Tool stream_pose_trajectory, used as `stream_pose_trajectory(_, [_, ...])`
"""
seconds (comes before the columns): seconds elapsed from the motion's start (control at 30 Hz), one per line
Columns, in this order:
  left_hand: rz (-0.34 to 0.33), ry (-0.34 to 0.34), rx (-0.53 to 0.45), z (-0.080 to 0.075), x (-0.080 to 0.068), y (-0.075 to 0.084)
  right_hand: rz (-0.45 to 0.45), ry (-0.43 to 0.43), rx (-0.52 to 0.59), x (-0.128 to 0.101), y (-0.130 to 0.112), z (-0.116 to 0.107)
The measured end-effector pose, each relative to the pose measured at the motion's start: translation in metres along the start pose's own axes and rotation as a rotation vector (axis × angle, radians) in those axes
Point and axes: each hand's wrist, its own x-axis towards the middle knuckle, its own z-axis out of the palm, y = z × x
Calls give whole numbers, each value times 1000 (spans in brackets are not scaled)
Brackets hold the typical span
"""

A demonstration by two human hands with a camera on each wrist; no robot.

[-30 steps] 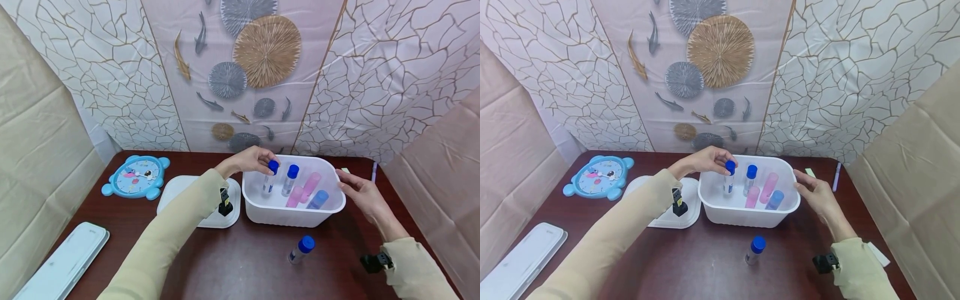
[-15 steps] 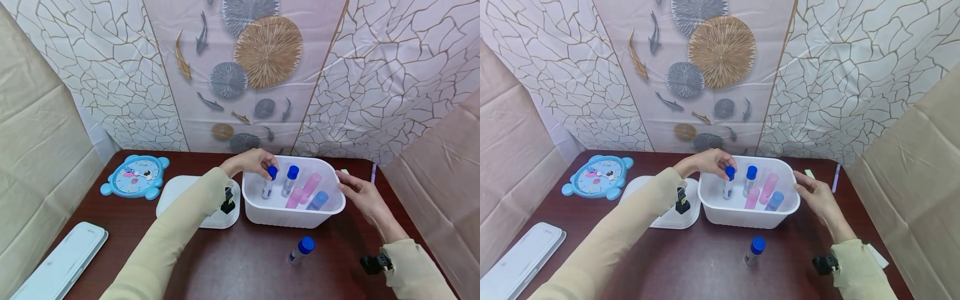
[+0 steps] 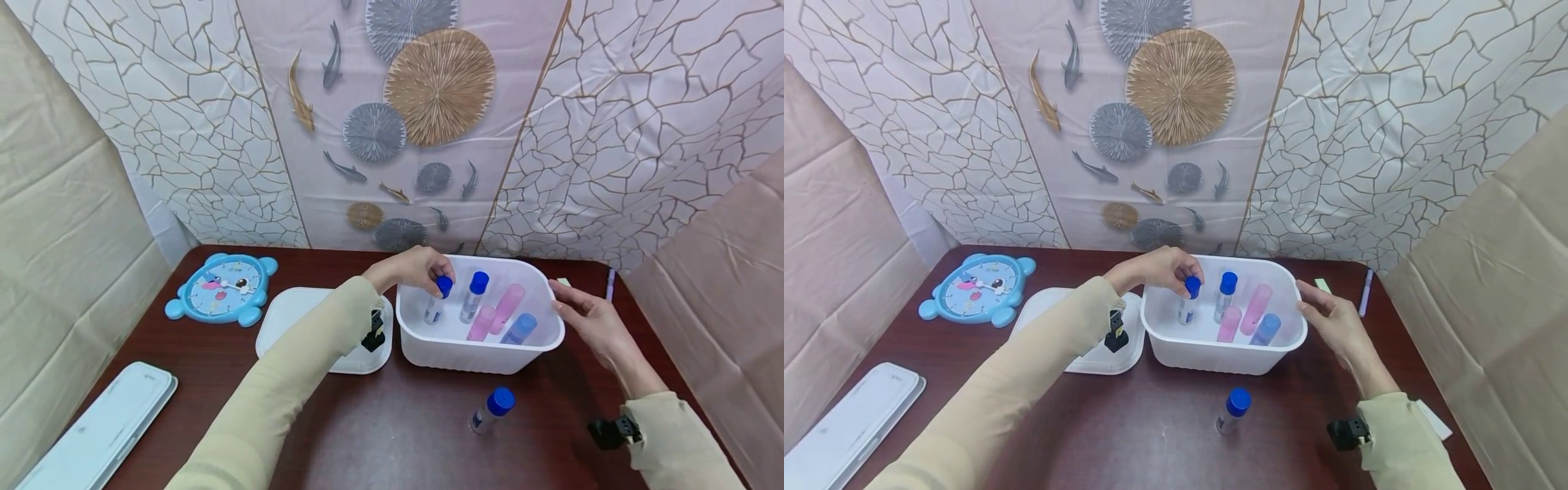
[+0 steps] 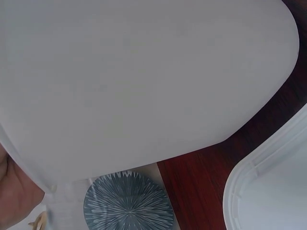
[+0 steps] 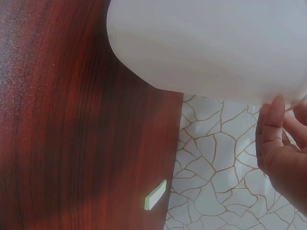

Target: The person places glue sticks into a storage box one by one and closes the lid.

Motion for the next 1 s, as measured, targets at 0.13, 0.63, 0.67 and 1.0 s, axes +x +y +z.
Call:
stream_pose_trajectory(0.13, [-13,9,-11,0,0,-1,-9,2,4,0,1,0])
stream_pose_trajectory(0.63, [12,106,-106,-11,-17,-3,10,-11,13,-2,-1,-1])
stream_pose_trajectory(0.67, [18,123,-127,-13,-21,-2,12,-11,13,-2,-2,-1])
stream_pose_trajectory(1.0, [270,77,-528,9,-62,32,30,-15,-32,0,-2,-3])
